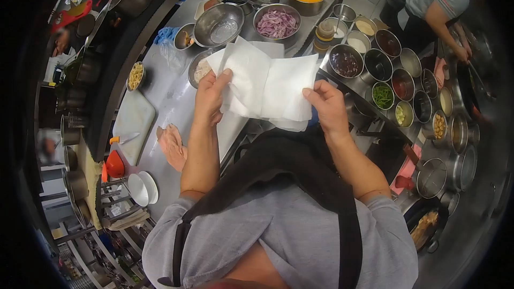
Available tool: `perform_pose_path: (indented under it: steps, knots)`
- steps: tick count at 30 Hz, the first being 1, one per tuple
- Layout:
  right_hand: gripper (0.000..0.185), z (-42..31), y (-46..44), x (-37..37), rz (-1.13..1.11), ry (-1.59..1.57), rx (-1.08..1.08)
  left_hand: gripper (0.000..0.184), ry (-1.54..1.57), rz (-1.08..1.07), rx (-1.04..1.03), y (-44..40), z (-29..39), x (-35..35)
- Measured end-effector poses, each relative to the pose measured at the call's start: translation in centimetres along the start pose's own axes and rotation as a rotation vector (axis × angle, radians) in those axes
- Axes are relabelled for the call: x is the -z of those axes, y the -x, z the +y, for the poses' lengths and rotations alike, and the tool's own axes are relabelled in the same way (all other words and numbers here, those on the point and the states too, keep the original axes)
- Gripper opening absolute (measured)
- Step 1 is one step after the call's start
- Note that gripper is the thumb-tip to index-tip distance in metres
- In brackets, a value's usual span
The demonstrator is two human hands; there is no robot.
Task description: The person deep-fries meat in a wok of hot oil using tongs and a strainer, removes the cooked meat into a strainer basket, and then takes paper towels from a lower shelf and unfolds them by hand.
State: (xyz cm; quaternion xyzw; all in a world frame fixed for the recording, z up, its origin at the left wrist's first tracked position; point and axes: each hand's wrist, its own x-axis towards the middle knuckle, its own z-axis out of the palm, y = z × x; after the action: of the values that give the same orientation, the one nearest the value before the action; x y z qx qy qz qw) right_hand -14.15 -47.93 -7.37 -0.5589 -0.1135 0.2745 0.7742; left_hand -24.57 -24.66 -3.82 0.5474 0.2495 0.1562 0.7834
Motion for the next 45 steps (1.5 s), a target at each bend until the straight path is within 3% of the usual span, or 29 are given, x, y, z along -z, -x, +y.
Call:
perform_pose_path:
  steps: [4, 14, 16, 20, 22, 26, 30, 34, 36, 38, 41, 45]
  knots:
    - [0.005, 0.7, -0.4, 0.4, -0.018, 0.009, 0.037, 0.026, -0.026, -0.017, -0.034, -0.4, -0.2, 0.2]
    - [0.009, 3.0, -0.7, 5.2, 0.159, 0.044, -0.117, 0.031, 0.015, 0.247, -0.081, -1.5, 3.3, 5.1]
    - [0.009, 2.1, -0.2, 5.2, 0.189, 0.093, -0.070, 0.031, -0.301, 0.313, -0.131, -2.0, 3.2, 6.1]
    - [0.012, 0.0, 0.5, 3.0, 0.163, 0.112, 0.042, 0.026, -0.569, 0.360, -0.238, -1.8, 2.4, 5.0]
    - [0.013, -0.7, 0.7, 1.6, 0.116, 0.241, 0.073, 0.021, -1.044, 0.311, -0.526, -0.9, 1.7, 2.3]
    - [0.013, -1.7, 0.7, -0.9, 0.045, 0.256, 0.110, 0.018, -1.131, 0.256, -0.572, -0.5, 0.9, -1.2]
    - [0.014, -1.3, 0.9, -1.3, 0.034, 0.345, 0.180, 0.015, -1.216, 0.256, -0.576, -2.0, -0.1, -0.4]
    - [0.007, -1.4, 1.4, -2.2, -0.040, 0.525, 0.231, 0.017, -1.136, 0.152, -0.445, -0.9, -1.3, -1.7]
    - [0.008, -0.7, 1.2, -2.8, -0.147, 0.491, 0.245, 0.023, -0.520, -0.070, -0.244, 0.0, -3.6, -3.0]
    - [0.012, 0.2, 0.8, -2.7, -0.193, 0.462, 0.241, 0.028, -0.132, -0.148, 0.029, 1.7, -3.8, -4.9]
    - [0.022, 0.2, 0.4, -2.9, -0.251, 0.229, 0.004, 0.028, -0.099, -0.174, 0.031, 2.0, -5.1, -4.6]
    - [0.022, -0.2, 0.1, -3.0, -0.219, 0.191, -0.030, 0.029, -0.160, -0.178, -0.025, 2.5, -5.3, -4.7]
